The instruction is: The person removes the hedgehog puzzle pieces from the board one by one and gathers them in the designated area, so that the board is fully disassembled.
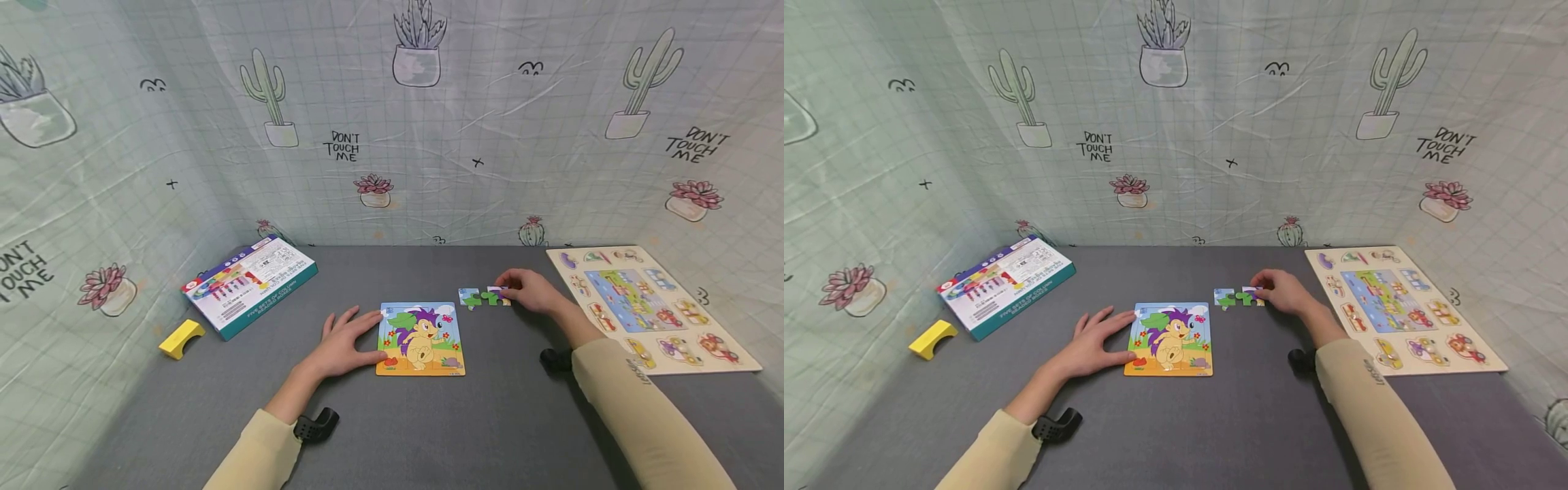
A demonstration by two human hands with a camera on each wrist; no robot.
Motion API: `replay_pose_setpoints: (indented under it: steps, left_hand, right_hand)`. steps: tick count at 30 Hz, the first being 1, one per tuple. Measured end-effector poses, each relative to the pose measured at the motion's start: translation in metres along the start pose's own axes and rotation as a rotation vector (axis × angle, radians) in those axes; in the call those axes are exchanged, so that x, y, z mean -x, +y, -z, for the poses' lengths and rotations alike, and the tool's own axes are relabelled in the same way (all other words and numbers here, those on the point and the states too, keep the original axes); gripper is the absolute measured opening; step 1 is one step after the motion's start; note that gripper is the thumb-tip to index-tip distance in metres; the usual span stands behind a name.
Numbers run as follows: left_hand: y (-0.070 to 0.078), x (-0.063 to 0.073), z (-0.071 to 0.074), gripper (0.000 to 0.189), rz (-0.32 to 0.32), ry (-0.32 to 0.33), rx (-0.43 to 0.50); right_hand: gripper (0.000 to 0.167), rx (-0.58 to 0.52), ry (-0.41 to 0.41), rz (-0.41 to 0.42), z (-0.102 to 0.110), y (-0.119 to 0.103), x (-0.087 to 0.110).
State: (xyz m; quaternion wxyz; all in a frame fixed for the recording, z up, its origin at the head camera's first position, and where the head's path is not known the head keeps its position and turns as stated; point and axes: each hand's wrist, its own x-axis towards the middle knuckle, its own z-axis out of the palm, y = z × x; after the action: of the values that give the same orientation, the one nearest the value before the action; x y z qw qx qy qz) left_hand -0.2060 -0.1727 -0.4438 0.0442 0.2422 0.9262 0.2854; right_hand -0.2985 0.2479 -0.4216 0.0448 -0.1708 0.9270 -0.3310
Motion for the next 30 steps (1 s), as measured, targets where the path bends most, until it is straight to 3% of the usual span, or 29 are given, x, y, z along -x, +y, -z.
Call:
replay_pose_setpoints:
  steps: [6, 14, 30]
  left_hand:
    - [-0.0003, -0.0001, -0.0007, 0.078, -0.006, 0.001, -0.001]
    - [0.0001, 0.0003, -0.0011, 0.079, -0.004, 0.002, -0.002]
    - [-0.0003, 0.0003, -0.0015, 0.079, -0.006, 0.012, -0.007]
  right_hand:
    - [0.019, 0.005, -0.013, 0.013, 0.0002, 0.0018, 0.0002]
    - [0.037, 0.014, -0.09, 0.037, 0.0042, 0.0017, 0.003]
    - [0.036, 0.044, -0.105, 0.055, 0.0047, 0.0007, 0.0043]
